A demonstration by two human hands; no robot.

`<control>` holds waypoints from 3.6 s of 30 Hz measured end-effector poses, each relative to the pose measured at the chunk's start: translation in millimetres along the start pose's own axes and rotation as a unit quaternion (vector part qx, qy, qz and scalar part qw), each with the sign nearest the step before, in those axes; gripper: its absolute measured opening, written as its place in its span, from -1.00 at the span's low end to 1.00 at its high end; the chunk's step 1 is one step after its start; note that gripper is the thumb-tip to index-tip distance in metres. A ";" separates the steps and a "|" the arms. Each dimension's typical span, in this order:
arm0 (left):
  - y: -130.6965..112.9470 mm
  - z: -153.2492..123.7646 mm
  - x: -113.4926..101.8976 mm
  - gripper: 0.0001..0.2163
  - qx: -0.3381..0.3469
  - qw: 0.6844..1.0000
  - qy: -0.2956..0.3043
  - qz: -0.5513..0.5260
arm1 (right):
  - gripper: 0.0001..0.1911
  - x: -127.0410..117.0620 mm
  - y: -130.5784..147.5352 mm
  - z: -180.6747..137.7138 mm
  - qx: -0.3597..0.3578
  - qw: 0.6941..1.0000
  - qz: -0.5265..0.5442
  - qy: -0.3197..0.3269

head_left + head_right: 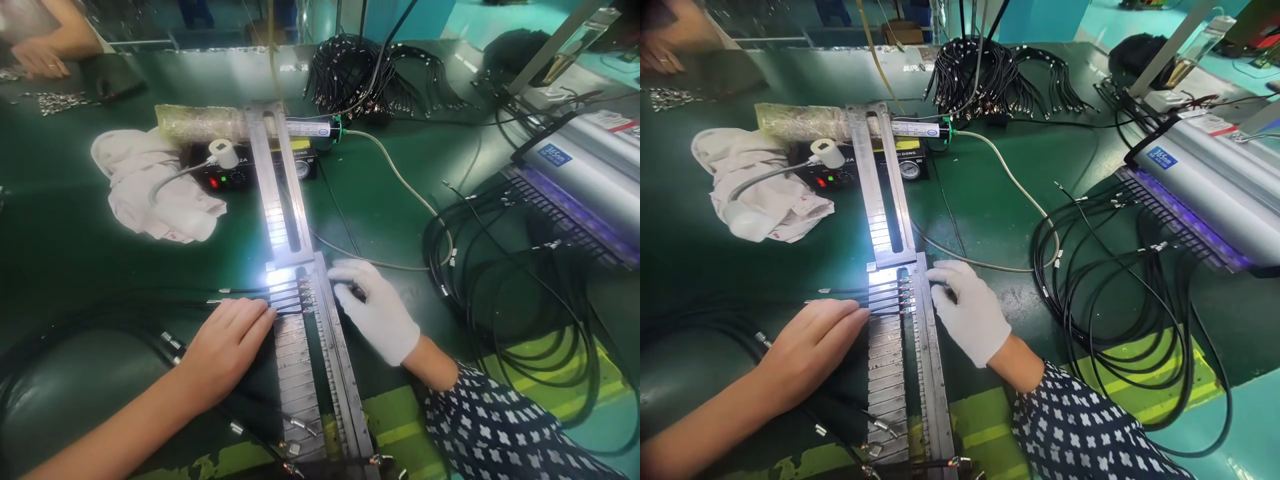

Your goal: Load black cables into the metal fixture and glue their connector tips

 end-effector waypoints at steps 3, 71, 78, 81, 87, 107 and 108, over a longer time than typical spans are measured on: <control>-0.4 0.0 -0.6 -0.75 0.002 1.000 0.010 -0.006 | -0.58 -1.4 3.0 -2.8 -0.055 0.998 -0.028 0.018; -12.6 0.3 -15.3 -0.78 -0.109 0.982 0.037 -0.147 | -0.68 -6.6 5.8 1.3 -0.079 0.996 0.036 0.010; -0.9 20.1 -5.0 -0.74 -0.065 0.991 0.050 -0.103 | -0.67 -6.0 3.8 1.2 -0.069 0.996 0.043 0.025; -1.4 22.2 -1.0 -0.74 -0.048 0.992 0.052 -0.105 | -0.67 -6.0 4.2 1.9 -0.072 0.996 0.045 0.026; -3.7 22.5 -2.2 -0.75 -0.031 0.994 0.041 -0.097 | -0.67 -6.2 4.3 3.2 -0.061 0.997 0.041 0.025; -15.9 -20.3 4.9 -0.56 -0.146 0.983 0.061 -0.094 | -0.66 1.6 21.3 -2.8 -0.297 0.937 -0.118 0.142; -16.8 -19.5 5.3 -0.58 -0.146 0.983 0.057 -0.094 | -0.68 2.1 22.0 -3.2 -0.308 0.933 -0.126 0.140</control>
Point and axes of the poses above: each hand's wrist, its own z-axis towards the middle knuckle, its own x-axis out of the palm, y = z × x, the point moved 4 cm from there along z, towards the middle knuckle, and after that the axes turned 15 degrees about -y, right-handed, at the moved point
